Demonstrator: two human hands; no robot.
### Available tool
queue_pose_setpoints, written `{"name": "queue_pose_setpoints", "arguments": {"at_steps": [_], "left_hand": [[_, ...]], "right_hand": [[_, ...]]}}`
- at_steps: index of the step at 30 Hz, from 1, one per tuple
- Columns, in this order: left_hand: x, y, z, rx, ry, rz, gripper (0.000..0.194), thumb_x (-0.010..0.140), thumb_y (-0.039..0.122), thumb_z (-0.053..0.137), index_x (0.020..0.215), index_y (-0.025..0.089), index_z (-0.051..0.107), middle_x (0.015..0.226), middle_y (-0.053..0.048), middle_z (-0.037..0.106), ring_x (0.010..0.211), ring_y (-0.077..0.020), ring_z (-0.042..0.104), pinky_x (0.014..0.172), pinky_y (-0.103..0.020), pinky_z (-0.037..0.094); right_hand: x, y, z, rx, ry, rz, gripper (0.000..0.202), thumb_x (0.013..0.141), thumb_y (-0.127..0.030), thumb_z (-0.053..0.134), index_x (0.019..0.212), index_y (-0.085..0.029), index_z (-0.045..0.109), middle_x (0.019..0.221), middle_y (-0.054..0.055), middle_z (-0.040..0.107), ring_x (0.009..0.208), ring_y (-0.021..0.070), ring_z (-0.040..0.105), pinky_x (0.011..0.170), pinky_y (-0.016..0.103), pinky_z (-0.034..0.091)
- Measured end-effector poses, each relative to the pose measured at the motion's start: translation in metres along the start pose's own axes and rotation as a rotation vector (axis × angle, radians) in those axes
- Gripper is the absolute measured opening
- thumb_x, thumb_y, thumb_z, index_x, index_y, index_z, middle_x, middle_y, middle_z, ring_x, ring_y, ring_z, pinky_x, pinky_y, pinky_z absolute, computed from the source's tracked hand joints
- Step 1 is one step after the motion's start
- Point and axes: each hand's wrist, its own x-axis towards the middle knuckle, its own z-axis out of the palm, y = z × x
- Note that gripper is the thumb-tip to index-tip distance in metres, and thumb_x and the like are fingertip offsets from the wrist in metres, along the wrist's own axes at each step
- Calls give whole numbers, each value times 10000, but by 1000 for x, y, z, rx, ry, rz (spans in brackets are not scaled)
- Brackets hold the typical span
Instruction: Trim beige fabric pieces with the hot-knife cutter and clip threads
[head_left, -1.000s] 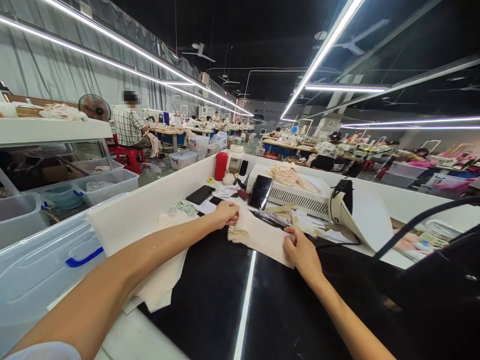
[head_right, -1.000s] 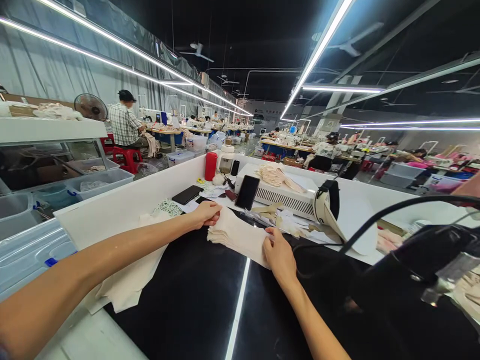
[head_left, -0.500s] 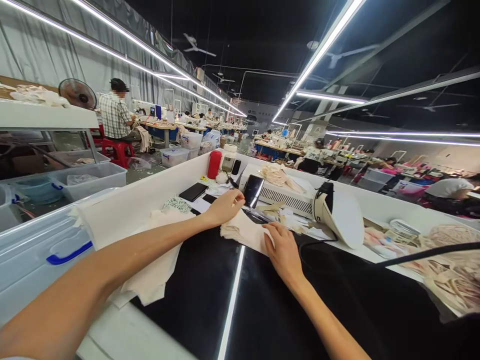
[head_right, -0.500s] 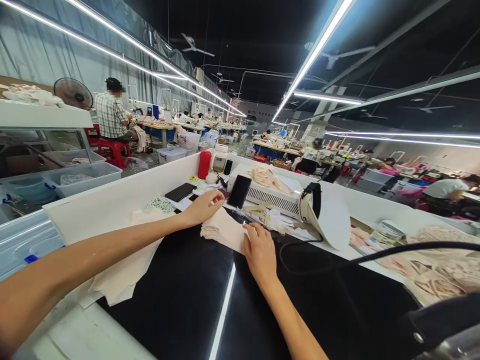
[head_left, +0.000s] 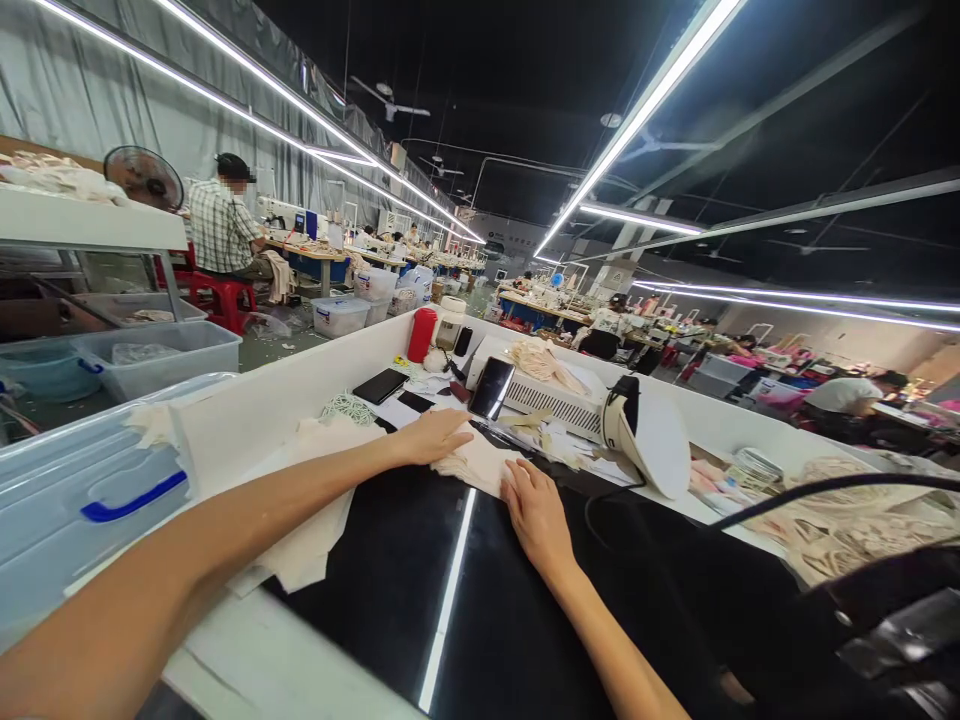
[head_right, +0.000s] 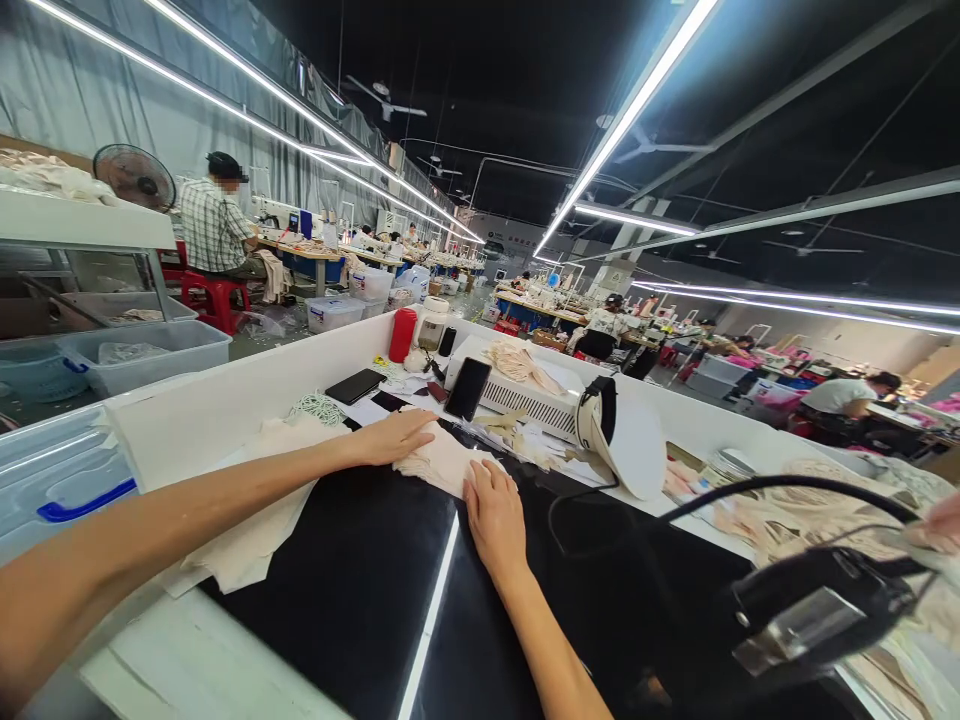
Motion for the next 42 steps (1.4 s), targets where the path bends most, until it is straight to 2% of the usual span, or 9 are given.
{"name": "queue_pose_setpoints", "arguments": {"at_steps": [4,7,10,13,17,21,28,33,42], "left_hand": [[-33,0,-46,102,62,-116,369,1004,328,442,1276,174,639,1413,-117,635,1312,-263,574,1116,-342,393],[-75,-12,-80,205,63,-271,294,967,354,454,952,177,689,1074,-127,738,1030,-312,682,924,-377,472],[-118,-29,-98,275,63,-425,274,926,428,513,917,185,641,975,-128,731,941,-325,673,818,-360,463],[-151,-43,-96,265,0,-521,268,881,460,559,857,199,615,897,-92,727,826,-283,663,721,-313,431],[-170,-49,-80,214,-61,-519,245,911,399,479,785,212,574,874,-57,712,775,-241,639,656,-292,362],[-174,-48,-75,187,-47,-488,276,950,347,391,773,212,556,875,-52,697,789,-235,616,659,-300,325],[-178,-50,-79,140,16,-448,291,953,345,401,769,207,580,871,-41,691,796,-225,601,670,-294,327],[-182,-49,-76,126,41,-431,262,948,297,425,787,200,607,888,-36,702,819,-212,616,692,-288,351],[-183,-52,-70,97,111,-425,215,924,250,463,825,191,644,911,-50,705,864,-222,628,728,-289,395]], "right_hand": [[0,-5,-4,20,4,-21,356,1059,-306,399,1288,-187,644,1297,149,677,1208,290,622,1058,459,489],[0,-7,-4,37,7,-20,334,1063,-284,387,1230,-187,659,1224,139,692,1149,273,647,1007,433,514],[-1,-6,-3,48,10,-13,286,1066,-278,423,1201,-174,652,1187,119,692,1111,251,660,969,429,533],[-1,-5,-2,52,7,-11,222,1050,-295,520,1183,-169,646,1167,83,691,1076,223,671,951,434,552],[0,-2,-3,45,-7,-17,207,1023,-326,602,1148,-172,661,1141,63,698,1048,211,683,942,437,571],[0,-2,-4,29,-21,-21,200,1014,-331,621,1124,-171,669,1126,58,701,1033,207,686,938,437,576],[0,0,-3,26,-48,-5,193,1038,-322,561,1102,-172,665,1107,63,701,1020,207,680,941,430,559],[-2,5,-3,112,-54,-2,349,1052,-397,388,1060,-194,672,1119,147,715,1060,291,671,969,461,513],[2,17,5,288,-45,45,397,939,-545,462,989,-218,682,1064,156,739,1042,378,674,995,565,479]]}}
